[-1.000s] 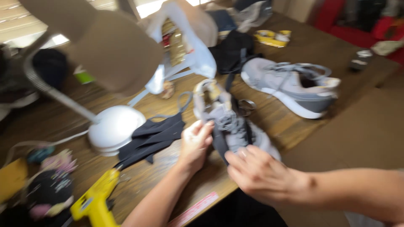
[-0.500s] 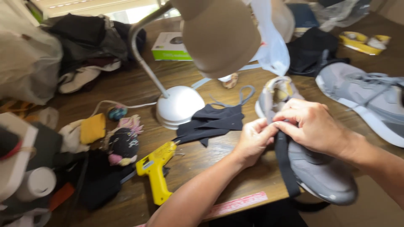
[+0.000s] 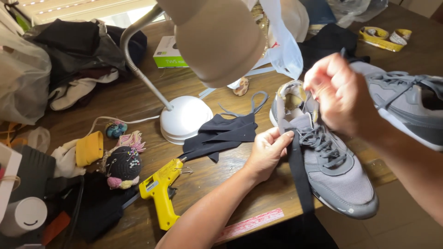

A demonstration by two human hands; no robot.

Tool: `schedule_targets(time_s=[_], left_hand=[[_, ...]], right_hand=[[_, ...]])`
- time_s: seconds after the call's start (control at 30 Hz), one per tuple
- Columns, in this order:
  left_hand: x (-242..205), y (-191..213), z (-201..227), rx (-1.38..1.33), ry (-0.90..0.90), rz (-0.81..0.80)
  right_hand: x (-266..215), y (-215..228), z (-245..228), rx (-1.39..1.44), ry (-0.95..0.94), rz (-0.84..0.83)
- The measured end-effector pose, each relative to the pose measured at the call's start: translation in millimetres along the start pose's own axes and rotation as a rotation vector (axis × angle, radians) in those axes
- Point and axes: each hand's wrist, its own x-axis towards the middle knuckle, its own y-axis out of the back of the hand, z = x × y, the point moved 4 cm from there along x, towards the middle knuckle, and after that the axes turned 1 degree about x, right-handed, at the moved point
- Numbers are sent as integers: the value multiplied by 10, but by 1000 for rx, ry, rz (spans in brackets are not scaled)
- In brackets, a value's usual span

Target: The person is sewing a black elastic strap onto the tongue of a gray sneaker using a needle and thread. They repeatedly push the needle through the fabric and pull the thread to secure the strap in place.

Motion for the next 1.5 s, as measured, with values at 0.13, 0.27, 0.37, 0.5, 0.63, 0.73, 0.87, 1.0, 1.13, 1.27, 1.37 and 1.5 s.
schedule_targets(time_s=[0.13, 0.27, 0.37, 0.5, 0.63, 0.73, 0.87, 1.0, 1.13, 1.27, 1.37, 1.5], left_hand=[[16, 19, 9, 19, -2, 0], [27, 26, 5, -1, 17, 11], [50, 41, 2, 22, -16, 1], [59, 56, -3, 59, -15, 2], [57, 53, -18, -67, 36, -68], [46, 58, 14, -119, 47, -151], [33, 51, -15, -72, 7, -141], [34, 54, -46, -84, -11, -162], [42, 63, -66, -105, -7, -174], [48, 75, -74, -109, -5, -170], [54, 77, -85, -109, -11, -181], [58, 80, -97, -116, -20, -178]], right_hand=[[-79, 171, -321, 92, -97, -76], [-255, 399, -415, 371, 18, 19], [-248, 574, -173, 616, 59, 27], [-472, 564, 53, 608, 82, 15], [-667, 412, -135, 326, -55, -166], [-494, 129, 119, -152, -263, -247], [-571, -137, 357, -328, 186, -200], [-655, -185, 475, -398, 180, -115], [-661, -169, 494, -404, 175, -115], [-667, -183, 523, -427, 162, -124], [-660, -184, 526, -435, 147, -126], [-634, -202, 542, -464, 132, -134]])
